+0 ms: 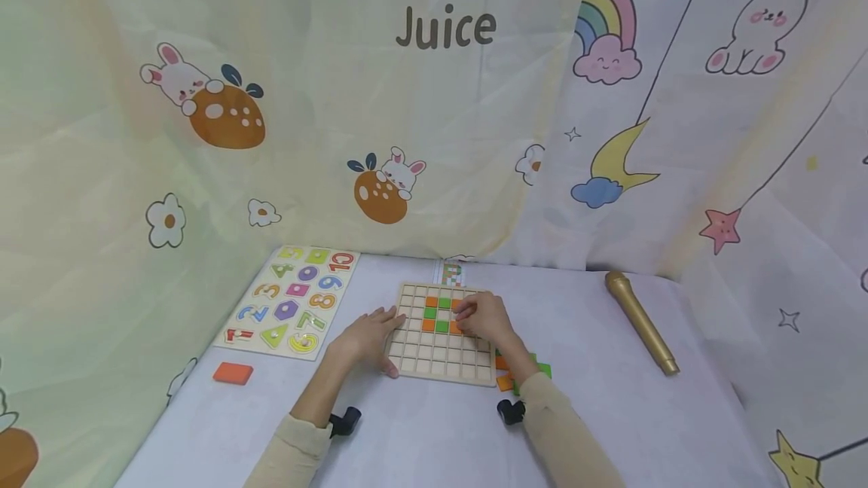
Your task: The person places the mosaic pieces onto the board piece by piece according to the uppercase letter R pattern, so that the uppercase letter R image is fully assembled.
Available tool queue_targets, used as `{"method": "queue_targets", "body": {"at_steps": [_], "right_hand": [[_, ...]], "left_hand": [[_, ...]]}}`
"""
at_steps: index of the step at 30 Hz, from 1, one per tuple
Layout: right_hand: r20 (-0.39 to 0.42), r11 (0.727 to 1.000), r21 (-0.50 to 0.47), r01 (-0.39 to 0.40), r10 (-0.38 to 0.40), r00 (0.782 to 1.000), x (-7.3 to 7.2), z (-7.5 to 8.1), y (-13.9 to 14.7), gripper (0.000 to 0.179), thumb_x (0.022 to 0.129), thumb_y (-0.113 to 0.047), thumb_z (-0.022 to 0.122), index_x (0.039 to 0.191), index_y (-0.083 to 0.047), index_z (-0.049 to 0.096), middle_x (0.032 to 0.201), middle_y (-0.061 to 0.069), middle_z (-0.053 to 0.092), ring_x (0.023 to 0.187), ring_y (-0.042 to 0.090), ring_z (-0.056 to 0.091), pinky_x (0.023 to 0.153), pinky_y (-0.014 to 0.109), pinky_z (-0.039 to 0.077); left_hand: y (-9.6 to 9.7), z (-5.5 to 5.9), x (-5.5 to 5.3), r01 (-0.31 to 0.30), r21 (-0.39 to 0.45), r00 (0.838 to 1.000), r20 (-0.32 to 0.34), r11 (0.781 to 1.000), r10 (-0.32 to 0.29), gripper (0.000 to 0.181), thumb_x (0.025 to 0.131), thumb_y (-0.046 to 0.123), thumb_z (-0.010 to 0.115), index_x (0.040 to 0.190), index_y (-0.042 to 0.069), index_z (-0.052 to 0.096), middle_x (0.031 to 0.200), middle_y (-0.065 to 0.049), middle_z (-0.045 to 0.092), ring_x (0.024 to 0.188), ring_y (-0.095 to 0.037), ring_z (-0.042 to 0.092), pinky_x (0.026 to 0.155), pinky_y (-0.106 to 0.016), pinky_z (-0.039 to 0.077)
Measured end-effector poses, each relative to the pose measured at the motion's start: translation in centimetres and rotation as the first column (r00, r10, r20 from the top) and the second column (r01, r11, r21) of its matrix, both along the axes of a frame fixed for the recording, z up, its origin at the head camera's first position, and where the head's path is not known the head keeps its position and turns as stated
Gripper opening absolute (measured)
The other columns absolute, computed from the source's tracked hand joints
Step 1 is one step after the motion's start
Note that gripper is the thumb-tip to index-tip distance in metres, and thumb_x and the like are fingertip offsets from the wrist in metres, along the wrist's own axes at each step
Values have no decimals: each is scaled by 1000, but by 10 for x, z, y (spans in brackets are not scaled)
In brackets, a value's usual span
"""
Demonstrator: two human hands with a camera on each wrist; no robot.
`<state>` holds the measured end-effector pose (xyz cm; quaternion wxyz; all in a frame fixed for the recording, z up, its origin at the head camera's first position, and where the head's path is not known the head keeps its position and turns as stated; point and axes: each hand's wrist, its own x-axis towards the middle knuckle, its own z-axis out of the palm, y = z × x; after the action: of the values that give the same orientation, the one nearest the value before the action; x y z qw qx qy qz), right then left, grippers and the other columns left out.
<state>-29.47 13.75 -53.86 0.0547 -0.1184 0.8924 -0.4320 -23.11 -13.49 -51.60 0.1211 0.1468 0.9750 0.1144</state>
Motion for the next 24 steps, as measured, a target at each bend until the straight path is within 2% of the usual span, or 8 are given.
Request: {"method": "queue_targets", "body": {"at_steps": [11, 15, 24], "right_hand": [[8, 1000, 4, 21, -21, 1000, 7, 2, -3, 19, 84, 0, 84, 102, -5, 79, 86, 2, 78, 78, 14, 73, 77, 34, 64], [31, 1000, -13, 26, -25, 999, 8, 4, 3, 21, 85, 0, 83, 105, -4, 78, 90, 4, 78, 80, 16, 73, 76, 35, 64], [25, 998, 6, 59, -59, 998, 13, 10, 26, 22, 87, -3, 82, 108, -5, 78, 91, 4, 78, 81, 16, 74, 74, 34, 63]], "left_hand": [[1, 4, 1, -2, -1, 1000, -3, 1000, 2, 112, 60, 44, 99, 156, 12, 50, 167, -14, 37, 154, -38, 31, 126, -57, 28], [1, 2, 0, 5, -7, 1000, -15, 1000, -5, 113, 60, 45, 99, 156, 12, 50, 166, -14, 38, 154, -38, 32, 126, -57, 29], [1, 0, -1, 12, -16, 1000, -14, 1000, -12, 114, 60, 46, 99, 156, 12, 49, 166, -14, 37, 154, -38, 32, 126, -56, 29]]}}
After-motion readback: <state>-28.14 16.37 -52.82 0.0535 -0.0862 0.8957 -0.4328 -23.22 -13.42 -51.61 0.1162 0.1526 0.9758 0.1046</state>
